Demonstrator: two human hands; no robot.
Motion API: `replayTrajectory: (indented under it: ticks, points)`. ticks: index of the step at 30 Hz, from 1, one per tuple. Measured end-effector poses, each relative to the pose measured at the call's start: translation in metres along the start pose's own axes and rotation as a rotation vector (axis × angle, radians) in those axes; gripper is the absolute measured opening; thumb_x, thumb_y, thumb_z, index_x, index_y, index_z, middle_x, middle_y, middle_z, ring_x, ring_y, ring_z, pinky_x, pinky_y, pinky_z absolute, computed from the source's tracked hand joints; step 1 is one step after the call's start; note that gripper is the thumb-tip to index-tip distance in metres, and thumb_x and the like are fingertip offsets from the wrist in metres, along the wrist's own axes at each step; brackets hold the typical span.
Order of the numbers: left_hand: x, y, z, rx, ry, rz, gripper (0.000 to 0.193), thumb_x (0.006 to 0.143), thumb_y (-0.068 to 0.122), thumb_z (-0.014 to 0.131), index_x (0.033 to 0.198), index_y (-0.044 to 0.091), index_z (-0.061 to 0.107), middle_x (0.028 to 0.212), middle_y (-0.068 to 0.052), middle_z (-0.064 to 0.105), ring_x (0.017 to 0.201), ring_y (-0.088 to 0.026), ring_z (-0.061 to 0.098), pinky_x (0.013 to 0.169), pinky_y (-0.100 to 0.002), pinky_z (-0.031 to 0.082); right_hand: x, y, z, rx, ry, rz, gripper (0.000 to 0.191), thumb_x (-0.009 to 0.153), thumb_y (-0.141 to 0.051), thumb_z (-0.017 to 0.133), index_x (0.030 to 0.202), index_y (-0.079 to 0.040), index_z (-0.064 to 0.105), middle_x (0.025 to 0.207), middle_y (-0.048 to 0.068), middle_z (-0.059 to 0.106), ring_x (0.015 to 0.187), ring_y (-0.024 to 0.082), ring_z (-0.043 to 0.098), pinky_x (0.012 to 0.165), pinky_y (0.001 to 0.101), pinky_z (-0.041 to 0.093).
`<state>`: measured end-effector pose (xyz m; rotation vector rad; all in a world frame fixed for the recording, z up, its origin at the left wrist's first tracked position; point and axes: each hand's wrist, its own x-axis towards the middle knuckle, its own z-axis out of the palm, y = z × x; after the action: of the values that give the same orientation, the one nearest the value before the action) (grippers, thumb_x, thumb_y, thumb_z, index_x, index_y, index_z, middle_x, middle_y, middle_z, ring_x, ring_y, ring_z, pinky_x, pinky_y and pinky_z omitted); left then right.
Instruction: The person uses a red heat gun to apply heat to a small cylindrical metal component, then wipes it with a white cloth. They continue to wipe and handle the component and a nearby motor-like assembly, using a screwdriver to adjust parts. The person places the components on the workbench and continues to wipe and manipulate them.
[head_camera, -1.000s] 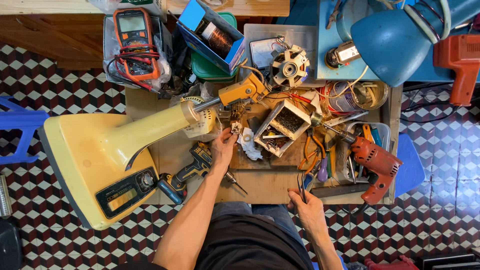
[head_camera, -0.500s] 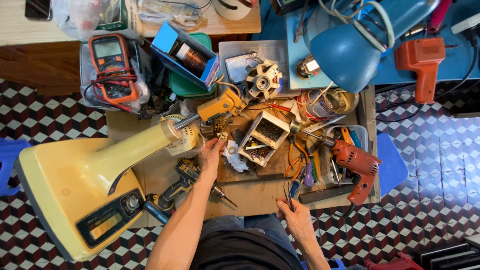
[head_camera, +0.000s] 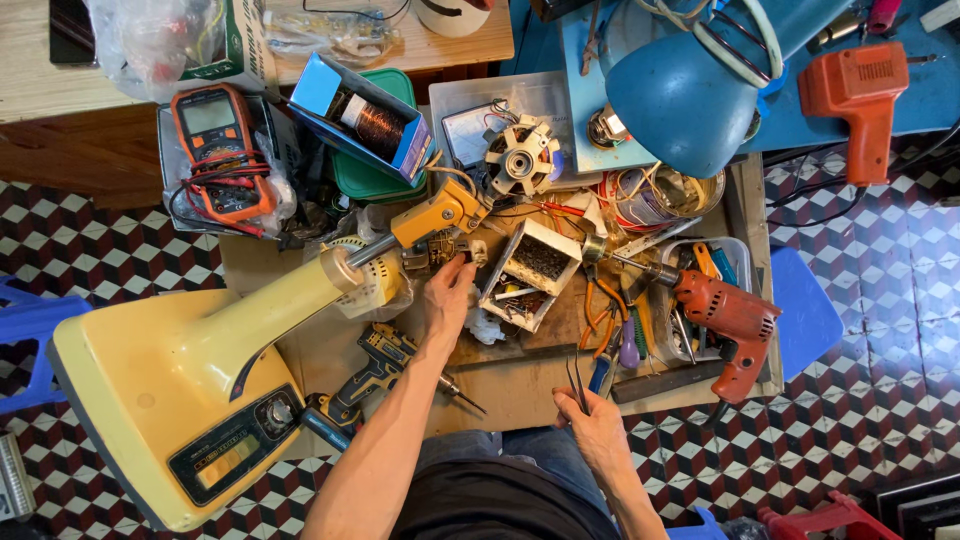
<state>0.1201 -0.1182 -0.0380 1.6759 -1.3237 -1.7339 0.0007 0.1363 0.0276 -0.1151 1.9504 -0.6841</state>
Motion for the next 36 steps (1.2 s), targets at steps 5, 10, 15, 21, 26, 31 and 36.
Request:
replayTrajectory:
  ticks: [5, 10, 15, 21, 26, 31, 36]
  points:
    - [0.007, 0.005, 0.004, 0.216, -0.041, 0.133, 0.052, 0.099, 0.029, 0.059, 0.145, 0.006, 0.055, 0.135, -0.011, 0.068, 0.120, -0.021, 0.067, 0.100, -0.031, 0.051, 0.004, -0.013, -0.004, 0.125, 0.057, -0.131, 0.030, 0.092, -0.025, 0.070, 0.105, 0.001, 0.078, 0.067, 0.004, 0.067, 0.065, 0.011, 0.061, 0.063, 0.0258, 0.049]
    - [-0.009, 0.026, -0.008, 0.100, -0.051, -0.003, 0.050, 0.101, 0.035, 0.054, 0.142, 0.008, 0.061, 0.109, -0.017, 0.081, 0.095, -0.027, 0.075, 0.085, -0.034, 0.056, 0.024, -0.060, -0.043, -0.085, 0.445, -0.282, 0.031, 0.093, -0.029, 0.071, 0.108, -0.003, 0.076, 0.068, 0.007, 0.067, 0.063, 0.011, 0.056, 0.059, 0.0298, 0.049]
    - [-0.037, 0.039, -0.017, 0.104, -0.067, 0.056, 0.064, 0.107, 0.053, 0.043, 0.123, 0.000, 0.075, 0.107, -0.015, 0.082, 0.100, -0.017, 0.076, 0.094, -0.029, 0.056, 0.078, -0.129, -0.089, -0.457, 0.508, -0.584, 0.026, 0.094, -0.027, 0.065, 0.110, -0.010, 0.077, 0.089, 0.015, 0.074, 0.075, 0.029, 0.070, 0.070, 0.0399, 0.054]
    - [-0.071, 0.029, -0.009, -0.056, 0.021, -0.069, 0.064, 0.100, 0.054, 0.045, 0.131, 0.003, 0.068, 0.118, -0.012, 0.077, 0.100, -0.020, 0.073, 0.092, -0.033, 0.055, 0.147, -0.182, -0.076, -0.799, 0.221, -0.891, 0.033, 0.089, -0.024, 0.063, 0.116, -0.010, 0.074, 0.118, 0.023, 0.067, 0.083, 0.039, 0.071, 0.069, 0.0505, 0.057]
    - [-0.091, 0.018, -0.012, -0.196, 0.088, -0.176, 0.060, 0.099, 0.050, 0.048, 0.135, 0.005, 0.065, 0.117, -0.012, 0.074, 0.097, -0.019, 0.071, 0.088, -0.033, 0.057, 0.200, -0.193, -0.052, -1.003, 0.113, -0.601, 0.041, 0.094, -0.039, 0.066, 0.105, 0.000, 0.074, 0.107, 0.024, 0.068, 0.093, 0.044, 0.069, 0.077, 0.0548, 0.055]
    - [-0.092, 0.020, -0.019, -0.292, 0.111, -0.185, 0.056, 0.100, 0.047, 0.050, 0.134, 0.004, 0.066, 0.116, -0.011, 0.075, 0.094, -0.019, 0.070, 0.083, -0.032, 0.056, 0.204, -0.188, -0.061, -0.864, 0.148, -0.594, 0.044, 0.100, -0.037, 0.063, 0.097, 0.006, 0.071, 0.097, 0.029, 0.070, 0.095, 0.046, 0.069, 0.083, 0.0525, 0.055]
    - [-0.094, 0.035, -0.013, -0.212, 0.040, -0.089, 0.055, 0.100, 0.046, 0.052, 0.132, 0.004, 0.068, 0.114, -0.011, 0.076, 0.094, -0.017, 0.069, 0.083, -0.030, 0.055, 0.140, -0.184, -0.095, -0.358, 0.112, -0.690, 0.041, 0.101, -0.032, 0.058, 0.109, 0.006, 0.071, 0.082, 0.018, 0.066, 0.074, 0.032, 0.062, 0.070, 0.0430, 0.049]
